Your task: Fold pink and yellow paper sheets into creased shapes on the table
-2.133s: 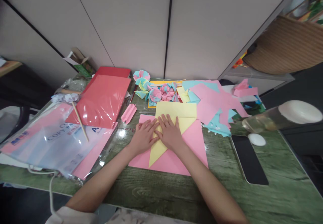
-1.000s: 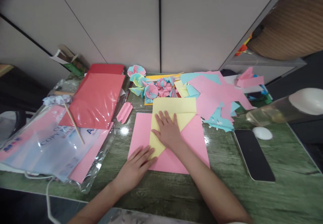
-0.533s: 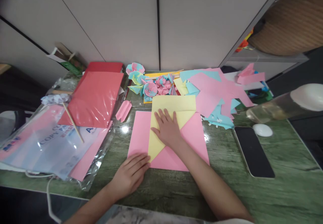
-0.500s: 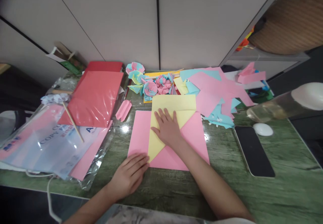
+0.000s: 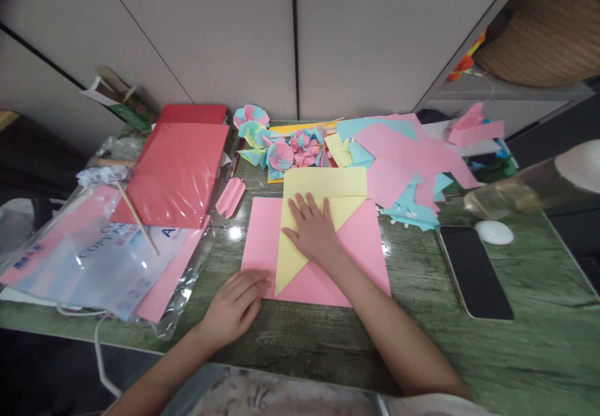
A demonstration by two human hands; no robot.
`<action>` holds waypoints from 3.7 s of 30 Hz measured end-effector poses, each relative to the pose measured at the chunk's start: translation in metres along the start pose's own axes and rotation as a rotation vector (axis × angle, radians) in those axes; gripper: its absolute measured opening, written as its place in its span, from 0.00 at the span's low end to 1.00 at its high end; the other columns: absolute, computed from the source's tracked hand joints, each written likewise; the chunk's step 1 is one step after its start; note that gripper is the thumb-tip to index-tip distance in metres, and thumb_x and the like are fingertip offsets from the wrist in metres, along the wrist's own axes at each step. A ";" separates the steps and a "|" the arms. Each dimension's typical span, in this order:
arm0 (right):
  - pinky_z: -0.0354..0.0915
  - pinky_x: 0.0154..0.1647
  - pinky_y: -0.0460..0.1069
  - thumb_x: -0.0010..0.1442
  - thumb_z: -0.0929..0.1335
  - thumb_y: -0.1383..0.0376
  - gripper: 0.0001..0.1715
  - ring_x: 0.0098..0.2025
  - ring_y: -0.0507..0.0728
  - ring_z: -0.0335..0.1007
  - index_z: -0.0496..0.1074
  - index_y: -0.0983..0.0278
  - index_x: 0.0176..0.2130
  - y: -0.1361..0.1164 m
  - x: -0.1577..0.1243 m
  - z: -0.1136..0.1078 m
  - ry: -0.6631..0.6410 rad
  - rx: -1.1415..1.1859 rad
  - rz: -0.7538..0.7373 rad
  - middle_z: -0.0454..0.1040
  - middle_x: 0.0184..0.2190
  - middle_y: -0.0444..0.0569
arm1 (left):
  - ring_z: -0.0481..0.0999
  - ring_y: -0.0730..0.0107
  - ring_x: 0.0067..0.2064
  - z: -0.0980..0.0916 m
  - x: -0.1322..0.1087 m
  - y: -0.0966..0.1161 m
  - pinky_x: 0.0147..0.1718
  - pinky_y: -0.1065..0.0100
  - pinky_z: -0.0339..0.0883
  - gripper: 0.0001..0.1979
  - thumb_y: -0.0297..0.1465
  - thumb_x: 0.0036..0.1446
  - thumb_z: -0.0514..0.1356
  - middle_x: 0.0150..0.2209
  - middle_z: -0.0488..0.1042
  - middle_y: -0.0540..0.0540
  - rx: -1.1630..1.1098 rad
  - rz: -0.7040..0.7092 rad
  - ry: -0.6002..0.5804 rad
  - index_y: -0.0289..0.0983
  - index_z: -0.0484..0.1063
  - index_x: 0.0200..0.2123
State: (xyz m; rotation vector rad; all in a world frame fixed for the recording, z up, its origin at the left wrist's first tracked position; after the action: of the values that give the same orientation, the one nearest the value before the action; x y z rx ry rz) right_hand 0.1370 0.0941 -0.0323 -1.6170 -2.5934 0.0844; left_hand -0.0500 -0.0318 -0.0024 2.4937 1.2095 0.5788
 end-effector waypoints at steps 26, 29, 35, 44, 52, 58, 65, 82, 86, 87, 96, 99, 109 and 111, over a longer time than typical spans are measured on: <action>0.34 0.62 0.68 0.63 0.52 0.48 0.37 0.67 0.66 0.36 0.48 0.64 0.65 -0.001 -0.001 0.000 0.014 0.005 0.000 0.46 0.66 0.53 | 0.49 0.59 0.65 0.017 0.048 -0.012 0.61 0.48 0.37 0.28 0.46 0.63 0.45 0.64 0.54 0.44 0.268 0.108 -0.281 0.42 0.51 0.63; 0.34 0.62 0.69 0.63 0.53 0.49 0.37 0.67 0.66 0.36 0.48 0.64 0.65 0.000 -0.001 0.001 0.011 0.010 -0.001 0.45 0.66 0.53 | 0.49 0.60 0.65 0.019 0.047 -0.012 0.61 0.48 0.37 0.28 0.46 0.63 0.45 0.64 0.53 0.45 0.263 0.101 -0.280 0.43 0.51 0.63; 0.30 0.63 0.70 0.64 0.53 0.50 0.37 0.67 0.65 0.35 0.47 0.65 0.65 -0.004 0.000 -0.022 0.023 0.027 -0.041 0.45 0.66 0.53 | 0.50 0.61 0.65 0.019 0.048 -0.011 0.61 0.49 0.37 0.27 0.46 0.63 0.46 0.65 0.53 0.45 0.269 0.085 -0.268 0.43 0.53 0.62; 0.40 0.63 0.68 0.63 0.58 0.54 0.36 0.68 0.61 0.32 0.47 0.66 0.64 -0.036 -0.095 -0.046 -0.103 0.223 -0.439 0.49 0.65 0.50 | 0.49 0.60 0.65 0.022 0.045 -0.016 0.61 0.49 0.35 0.29 0.47 0.63 0.44 0.63 0.57 0.41 0.315 0.128 -0.275 0.36 0.54 0.61; 0.46 0.60 0.72 0.61 0.61 0.56 0.31 0.67 0.65 0.36 0.58 0.68 0.59 -0.044 -0.129 -0.019 -0.132 0.310 -0.340 0.52 0.64 0.54 | 0.49 0.63 0.65 0.022 0.046 -0.016 0.61 0.51 0.39 0.35 0.51 0.60 0.43 0.63 0.56 0.43 0.370 0.146 -0.216 0.36 0.46 0.64; 0.40 0.61 0.74 0.61 0.60 0.54 0.35 0.67 0.67 0.34 0.52 0.69 0.61 -0.040 -0.128 -0.020 -0.122 0.281 -0.281 0.53 0.64 0.54 | 0.52 0.62 0.64 0.021 0.048 -0.015 0.61 0.51 0.40 0.36 0.53 0.57 0.44 0.63 0.57 0.42 0.351 0.138 -0.221 0.39 0.49 0.63; 0.33 0.62 0.74 0.62 0.59 0.52 0.38 0.67 0.66 0.33 0.48 0.70 0.63 -0.011 -0.119 -0.021 -0.050 0.205 -0.131 0.58 0.61 0.56 | 0.51 0.59 0.64 0.018 0.050 -0.015 0.60 0.48 0.41 0.35 0.54 0.55 0.48 0.64 0.54 0.44 0.341 0.129 -0.244 0.45 0.51 0.62; 0.34 0.64 0.69 0.64 0.57 0.54 0.29 0.67 0.65 0.34 0.59 0.66 0.59 0.021 -0.090 -0.029 0.078 0.036 -0.083 0.53 0.64 0.52 | 0.49 0.59 0.65 0.007 0.052 -0.019 0.60 0.48 0.47 0.24 0.41 0.63 0.49 0.64 0.54 0.41 0.203 0.088 -0.200 0.40 0.57 0.60; 0.39 0.65 0.63 0.65 0.55 0.58 0.27 0.67 0.60 0.36 0.58 0.66 0.60 0.013 -0.069 -0.027 0.018 0.060 -0.148 0.52 0.64 0.52 | 0.56 0.61 0.62 0.001 0.049 -0.034 0.58 0.54 0.54 0.17 0.26 0.63 0.46 0.61 0.59 0.37 0.217 -0.081 -0.058 0.32 0.63 0.54; 0.39 0.65 0.62 0.65 0.55 0.57 0.29 0.67 0.60 0.36 0.56 0.67 0.61 0.014 -0.062 -0.025 0.016 0.060 -0.118 0.51 0.65 0.53 | 0.57 0.60 0.62 0.001 0.048 -0.039 0.58 0.55 0.55 0.17 0.26 0.63 0.46 0.60 0.60 0.37 0.232 -0.106 -0.042 0.31 0.64 0.54; 0.38 0.64 0.65 0.63 0.54 0.48 0.38 0.68 0.63 0.30 0.46 0.64 0.65 0.005 -0.067 -0.009 -0.061 0.071 -0.034 0.43 0.67 0.53 | 0.57 0.59 0.62 0.008 0.046 -0.051 0.59 0.53 0.52 0.20 0.31 0.64 0.47 0.61 0.60 0.39 0.331 -0.139 -0.019 0.34 0.60 0.58; 0.38 0.64 0.65 0.63 0.54 0.47 0.39 0.68 0.63 0.30 0.45 0.64 0.65 -0.006 -0.084 -0.008 -0.068 0.076 -0.042 0.42 0.67 0.52 | 0.58 0.59 0.62 0.006 0.047 -0.051 0.59 0.53 0.54 0.19 0.31 0.64 0.46 0.61 0.61 0.39 0.334 -0.140 -0.017 0.34 0.61 0.57; 0.38 0.64 0.65 0.62 0.55 0.47 0.39 0.68 0.63 0.31 0.46 0.63 0.65 -0.013 -0.096 -0.009 -0.065 0.092 -0.064 0.42 0.67 0.52 | 0.51 0.58 0.65 0.016 0.037 -0.008 0.62 0.53 0.45 0.27 0.42 0.63 0.47 0.63 0.55 0.41 0.225 0.111 -0.219 0.34 0.56 0.60; 0.40 0.64 0.65 0.62 0.55 0.47 0.39 0.68 0.63 0.31 0.46 0.64 0.65 -0.011 -0.096 -0.009 -0.068 0.094 -0.066 0.42 0.67 0.52 | 0.48 0.56 0.65 0.019 0.036 -0.006 0.62 0.50 0.42 0.31 0.47 0.61 0.46 0.65 0.52 0.40 0.221 0.113 -0.263 0.35 0.53 0.62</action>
State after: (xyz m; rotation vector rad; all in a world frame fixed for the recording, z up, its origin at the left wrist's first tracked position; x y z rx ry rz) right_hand 0.1704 0.0033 -0.0259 -1.5214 -2.6468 0.2569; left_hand -0.0248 -0.0008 -0.0136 2.7286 1.0886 0.1399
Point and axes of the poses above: each hand's wrist, its own x-axis towards the middle knuckle, its own z-axis out of the palm, y = z × x, the point moved 2 cm from there along x, towards the middle knuckle
